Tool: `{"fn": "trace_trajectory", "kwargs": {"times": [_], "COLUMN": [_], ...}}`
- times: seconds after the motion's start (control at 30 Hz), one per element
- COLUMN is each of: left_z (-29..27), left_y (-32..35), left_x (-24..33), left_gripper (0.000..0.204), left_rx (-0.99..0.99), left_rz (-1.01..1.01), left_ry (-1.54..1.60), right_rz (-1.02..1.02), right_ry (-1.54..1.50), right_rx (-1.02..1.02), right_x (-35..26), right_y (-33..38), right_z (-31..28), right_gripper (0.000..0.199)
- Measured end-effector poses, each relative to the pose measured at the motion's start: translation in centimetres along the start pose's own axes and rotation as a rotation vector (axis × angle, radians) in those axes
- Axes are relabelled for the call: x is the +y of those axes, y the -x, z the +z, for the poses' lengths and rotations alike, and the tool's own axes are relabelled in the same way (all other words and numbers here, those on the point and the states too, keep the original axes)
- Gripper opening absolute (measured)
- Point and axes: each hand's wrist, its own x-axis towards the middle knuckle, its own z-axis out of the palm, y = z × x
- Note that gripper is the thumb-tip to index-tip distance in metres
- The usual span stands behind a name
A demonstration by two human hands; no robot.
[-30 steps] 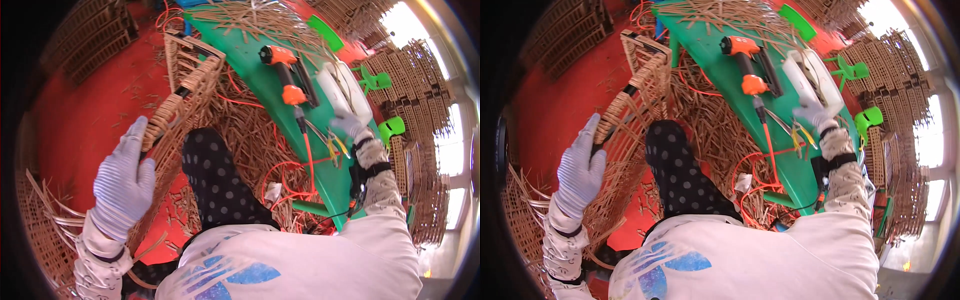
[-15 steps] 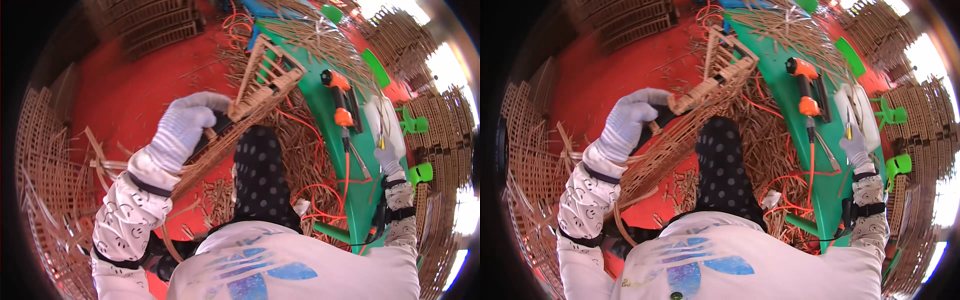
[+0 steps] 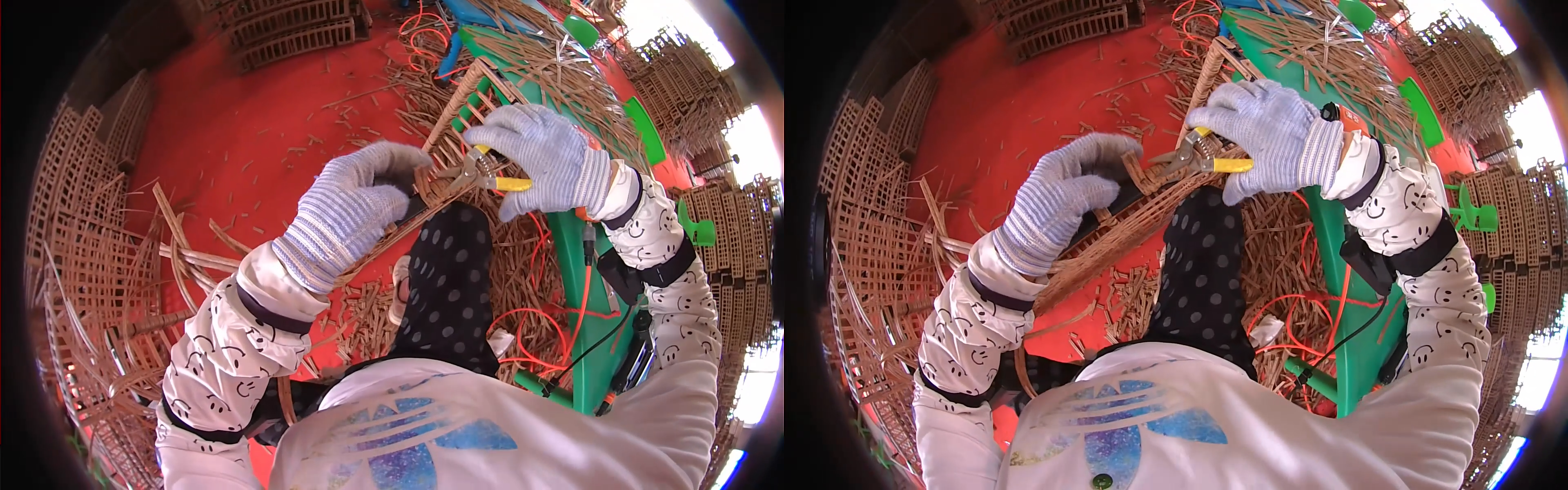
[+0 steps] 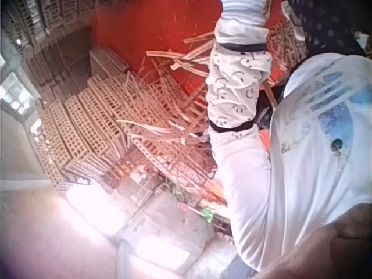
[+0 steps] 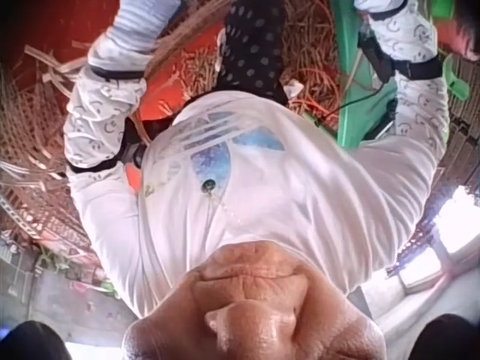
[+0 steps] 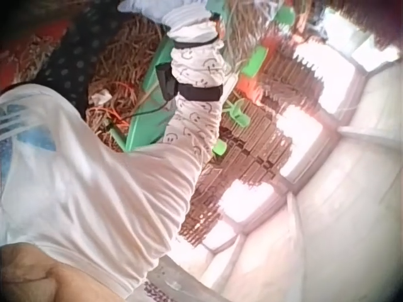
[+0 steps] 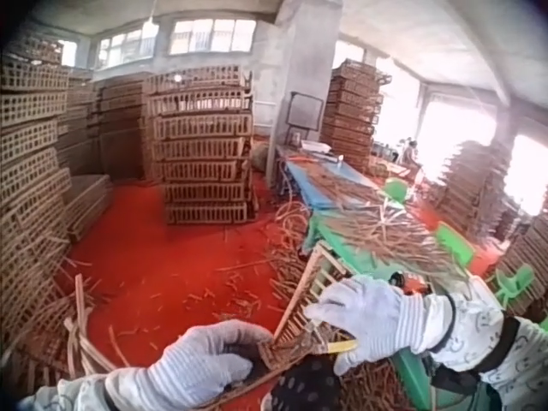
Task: Weaving bamboo or wood strips onto a structural frame to create furniture or baskets.
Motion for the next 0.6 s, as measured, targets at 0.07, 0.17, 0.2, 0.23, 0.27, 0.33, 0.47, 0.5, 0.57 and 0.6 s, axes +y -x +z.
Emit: {"fn": "trace_trajectory", "kwargs": {"times": [0.07,0.17,0.2,0.23,0.27,0.33,0.47,0.5,0.57,0.6], "left_z": [-0.6,-0.5,-0.5,-0.5,-0.4,-0.5,-0.1,-0.3,-0.5,-0.3], "left_y": [-0.5,-0.4,-0.3,-0.3,-0.3,-0.4,-0.2,-0.2,-0.4,-0.3], "left_x": [-0.6,-0.7,-0.7,-0.7,-0.7,-0.7,-0.2,-0.2,-0.3,-0.4], "left_gripper": [0.042,0.040,0.040,0.041,0.042,0.042,0.042,0.042,0.042,0.042], "left_rx": [-0.100,-0.070,-0.070,-0.070,-0.069,-0.078,-0.075,-0.073,-0.071,-0.073], "left_rz": [0.019,-0.063,-0.065,-0.053,-0.040,-0.048,-0.042,-0.043,-0.058,-0.055], "left_ry": [-0.102,-0.027,-0.028,-0.032,-0.037,-0.029,-0.033,-0.035,-0.008,-0.014], "right_rz": [-0.043,-0.046,-0.047,-0.085,-0.123,-0.149,-0.258,-0.259,-0.112,-0.109], "right_ry": [-0.039,-0.055,-0.057,-0.018,0.021,0.025,0.061,0.059,0.048,0.051], "right_rx": [-0.038,-0.100,-0.100,-0.088,-0.076,-0.077,-0.035,-0.033,-0.153,-0.148], "right_x": [-0.2,-0.2,-0.3,-0.5,-0.6,-0.2,0.0,-0.2,-1.1,-1.4], "right_y": [-0.5,-1.3,-1.7,-1.9,-2.0,-2.2,-2.3,-2.3,-1.8,-1.7], "right_z": [0.0,-0.2,-0.4,-0.6,-0.7,-0.3,-0.5,-0.6,-1.1,-1.1], "right_gripper": [0.080,0.079,0.079,0.078,0.078,0.077,0.068,0.068,0.060,0.060]}}
